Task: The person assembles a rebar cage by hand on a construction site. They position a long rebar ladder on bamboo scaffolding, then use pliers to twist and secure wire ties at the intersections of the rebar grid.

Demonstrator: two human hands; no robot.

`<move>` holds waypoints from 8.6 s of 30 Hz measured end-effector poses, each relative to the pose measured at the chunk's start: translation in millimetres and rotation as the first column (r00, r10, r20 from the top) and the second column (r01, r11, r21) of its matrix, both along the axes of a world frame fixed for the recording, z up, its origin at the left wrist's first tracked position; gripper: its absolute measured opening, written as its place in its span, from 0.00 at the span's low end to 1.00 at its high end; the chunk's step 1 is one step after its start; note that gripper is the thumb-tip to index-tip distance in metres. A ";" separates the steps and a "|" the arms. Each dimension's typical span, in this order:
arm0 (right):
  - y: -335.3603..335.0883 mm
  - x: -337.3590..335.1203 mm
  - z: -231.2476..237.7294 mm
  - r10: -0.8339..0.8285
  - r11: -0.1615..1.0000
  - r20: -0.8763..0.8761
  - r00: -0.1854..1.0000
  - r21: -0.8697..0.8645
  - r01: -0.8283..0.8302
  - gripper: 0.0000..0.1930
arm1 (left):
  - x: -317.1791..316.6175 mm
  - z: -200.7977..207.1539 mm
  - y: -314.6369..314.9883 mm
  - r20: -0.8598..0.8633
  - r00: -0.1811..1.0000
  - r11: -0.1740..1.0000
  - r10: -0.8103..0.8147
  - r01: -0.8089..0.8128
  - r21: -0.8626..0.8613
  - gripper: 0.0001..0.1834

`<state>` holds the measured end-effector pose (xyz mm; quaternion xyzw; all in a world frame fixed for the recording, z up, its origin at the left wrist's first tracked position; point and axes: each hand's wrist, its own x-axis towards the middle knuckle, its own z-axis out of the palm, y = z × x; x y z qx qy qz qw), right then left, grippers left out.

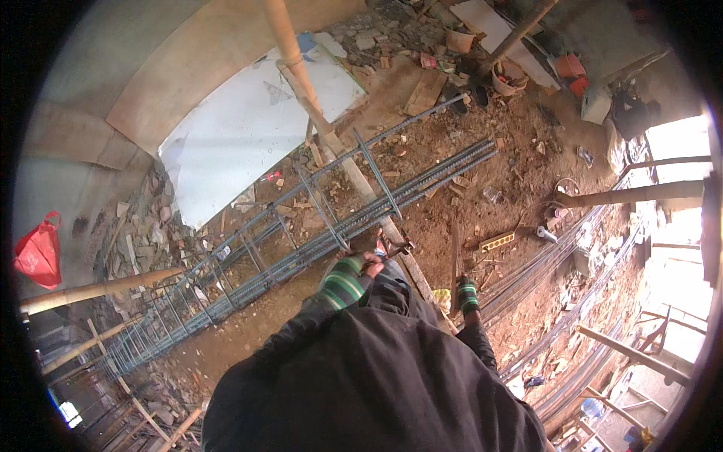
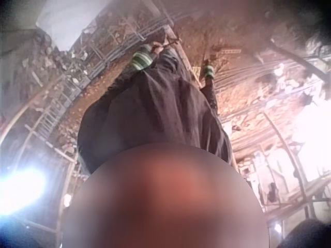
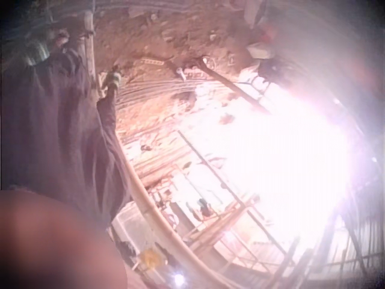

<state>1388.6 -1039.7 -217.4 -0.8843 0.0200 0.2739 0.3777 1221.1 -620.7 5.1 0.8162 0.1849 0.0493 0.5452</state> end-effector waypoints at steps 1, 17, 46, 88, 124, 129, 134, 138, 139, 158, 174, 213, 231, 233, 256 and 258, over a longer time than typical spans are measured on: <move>2.3 -0.6 7.1 0.025 1.000 -0.032 0.999 -0.018 -0.025 0.20 | 10.5 0.2 -9.9 0.010 1.000 0.988 0.014 -0.012 -0.157 0.08; 36.8 18.3 0.4 -0.012 0.971 -0.146 0.989 0.233 0.046 0.19 | 106.7 -66.1 0.1 -0.052 0.925 0.784 0.376 -0.288 0.551 0.17; -0.8 3.8 -36.2 0.572 0.820 0.030 0.820 -0.058 -0.570 0.17 | -39.6 35.3 10.9 0.126 0.991 0.986 0.037 -0.057 0.158 0.29; 23.6 -31.7 -45.4 0.409 0.908 -0.021 0.912 -0.092 -0.409 0.17 | 22.7 -80.7 154.0 -0.362 0.808 0.871 0.465 -0.344 0.352 0.25; 218.7 385.3 249.6 0.416 0.903 0.089 0.905 0.079 -0.422 0.42 | 6.2 -51.2 94.4 -0.410 0.855 0.941 0.319 -0.338 0.027 0.21; 217.8 381.6 257.9 0.330 0.936 0.044 0.943 0.115 -0.333 0.43 | 8.1 -45.3 89.0 -0.367 0.865 0.936 0.342 -0.350 0.048 0.21; 216.1 382.3 261.7 0.300 0.943 0.016 0.954 0.149 -0.299 0.41 | 5.1 -50.9 86.1 -0.352 0.858 0.918 0.375 -0.396 0.014 0.21; 218.6 386.2 254.3 0.334 0.940 -0.006 0.943 0.070 -0.333 0.40 | -0.6 -59.6 88.1 -0.332 0.866 0.924 0.374 -0.377 0.060 0.22; 218.1 386.1 252.6 0.340 0.937 0.036 0.940 0.076 -0.341 0.40 | -2.1 -62.2 87.9 -0.330 0.866 0.923 0.375 -0.381 0.049 0.21; 210.2 407.0 210.3 0.376 0.925 0.106 0.921 0.007 -0.379 0.40 | -5.0 -69.6 83.4 -0.346 0.841 0.892 0.417 -0.451 -0.021 0.18; 215.3 402.7 229.3 0.459 0.886 0.156 0.875 -0.009 -0.463 0.35 | 4.4 -55.6 80.8 -0.268 0.896 0.935 0.355 -0.345 0.083 0.22; 198.0 437.7 190.6 0.402 0.916 0.217 0.890 -0.078 -0.394 0.26 | -16.5 -52.2 68.6 -0.207 0.939 0.908 0.275 -0.183 0.376 0.19; 206.1 408.1 246.9 0.480 0.874 0.371 0.795 -0.130 -0.467 0.28 | -26.3 -22.9 78.1 -0.200 0.928 0.937 0.313 -0.268 0.225 0.22; 203.8 409.7 245.4 0.448 0.890 0.352 0.822 -0.093 -0.445 0.28 | -24.2 -16.1 77.1 -0.204 0.924 0.943 0.324 -0.299 0.145 0.20; 156.9 374.8 179.2 -0.363 0.707 0.280 0.889 0.704 0.067 0.24 | -39.8 49.2 83.3 -0.043 0.949 0.950 0.311 -0.309 0.055 0.09; 169.6 370.7 174.5 -0.423 0.650 0.312 0.851 0.759 0.045 0.24 | -39.5 62.2 82.9 -0.097 0.961 0.960 0.257 -0.243 0.135 0.10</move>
